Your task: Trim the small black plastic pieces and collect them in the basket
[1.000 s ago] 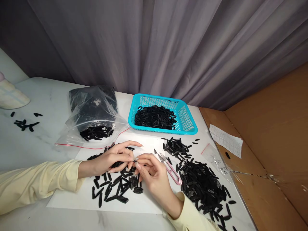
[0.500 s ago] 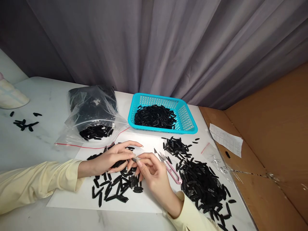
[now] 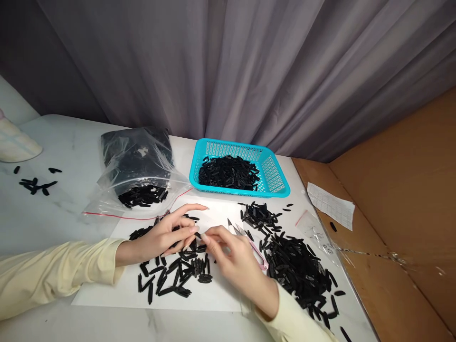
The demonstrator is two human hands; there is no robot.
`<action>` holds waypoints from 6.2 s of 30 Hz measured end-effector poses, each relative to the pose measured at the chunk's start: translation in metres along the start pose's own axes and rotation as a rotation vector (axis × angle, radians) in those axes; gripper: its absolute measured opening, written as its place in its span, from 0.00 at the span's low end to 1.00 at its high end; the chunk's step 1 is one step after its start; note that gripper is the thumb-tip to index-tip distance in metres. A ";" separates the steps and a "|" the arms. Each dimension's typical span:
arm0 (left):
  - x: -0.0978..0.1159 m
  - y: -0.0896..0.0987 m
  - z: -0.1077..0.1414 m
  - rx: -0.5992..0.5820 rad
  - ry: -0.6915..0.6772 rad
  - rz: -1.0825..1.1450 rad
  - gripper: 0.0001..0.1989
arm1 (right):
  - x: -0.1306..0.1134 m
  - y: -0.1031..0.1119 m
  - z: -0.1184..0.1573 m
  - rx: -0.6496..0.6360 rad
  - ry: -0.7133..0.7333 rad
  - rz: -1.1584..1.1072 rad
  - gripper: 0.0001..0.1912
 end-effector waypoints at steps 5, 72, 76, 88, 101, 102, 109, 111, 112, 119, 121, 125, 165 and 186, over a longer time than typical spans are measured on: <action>0.003 -0.001 0.003 0.011 -0.004 -0.015 0.23 | -0.005 0.039 0.007 -0.095 0.020 0.598 0.12; 0.035 -0.012 0.029 0.127 -0.373 -0.385 0.03 | -0.064 0.021 0.012 0.150 -0.111 -0.207 0.13; 0.035 -0.012 0.028 0.126 -0.377 -0.367 0.03 | -0.064 0.020 0.012 0.165 -0.061 -0.136 0.11; 0.025 -0.014 0.023 0.200 -0.163 -0.122 0.04 | -0.060 -0.005 0.021 0.313 0.381 0.294 0.08; 0.019 -0.014 0.022 0.229 -0.133 -0.097 0.03 | -0.054 -0.017 0.019 0.429 0.519 0.332 0.08; 0.020 -0.013 0.022 0.234 -0.145 -0.114 0.03 | -0.053 -0.017 0.019 0.445 0.520 0.330 0.09; 0.020 -0.013 0.023 0.250 -0.223 -0.236 0.04 | -0.053 -0.019 0.017 0.502 0.440 0.360 0.10; 0.020 -0.013 0.024 0.235 -0.260 -0.276 0.04 | -0.052 -0.015 0.015 0.497 0.361 0.334 0.10; 0.020 -0.013 0.024 0.229 -0.290 -0.310 0.03 | -0.051 -0.011 0.012 0.483 0.316 0.324 0.09; 0.063 -0.010 -0.003 0.351 -0.761 -0.932 0.05 | -0.030 0.026 -0.014 0.209 0.115 0.640 0.10; 0.080 -0.010 -0.028 0.375 -0.687 -1.112 0.10 | -0.021 0.027 -0.021 0.117 0.167 0.754 0.12; 0.100 -0.009 -0.079 0.373 -0.544 -1.129 0.14 | -0.010 0.019 -0.028 -0.037 0.288 0.819 0.16; -0.004 -0.010 -0.008 0.011 -0.134 -0.338 0.13 | 0.018 -0.028 0.005 0.179 -0.328 -0.625 0.22; -0.001 -0.007 -0.010 -0.184 0.032 0.013 0.15 | 0.010 -0.020 0.012 0.172 0.064 -0.415 0.07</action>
Point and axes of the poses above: each hand's wrist, its own z-axis away from the middle knuckle, its own y-axis out of the back of the hand, x = y × z, the point moved 2 cm from there along -z, towards the middle knuckle, and after that the axes turned 5 degrees about x, right-handed, at the moved point
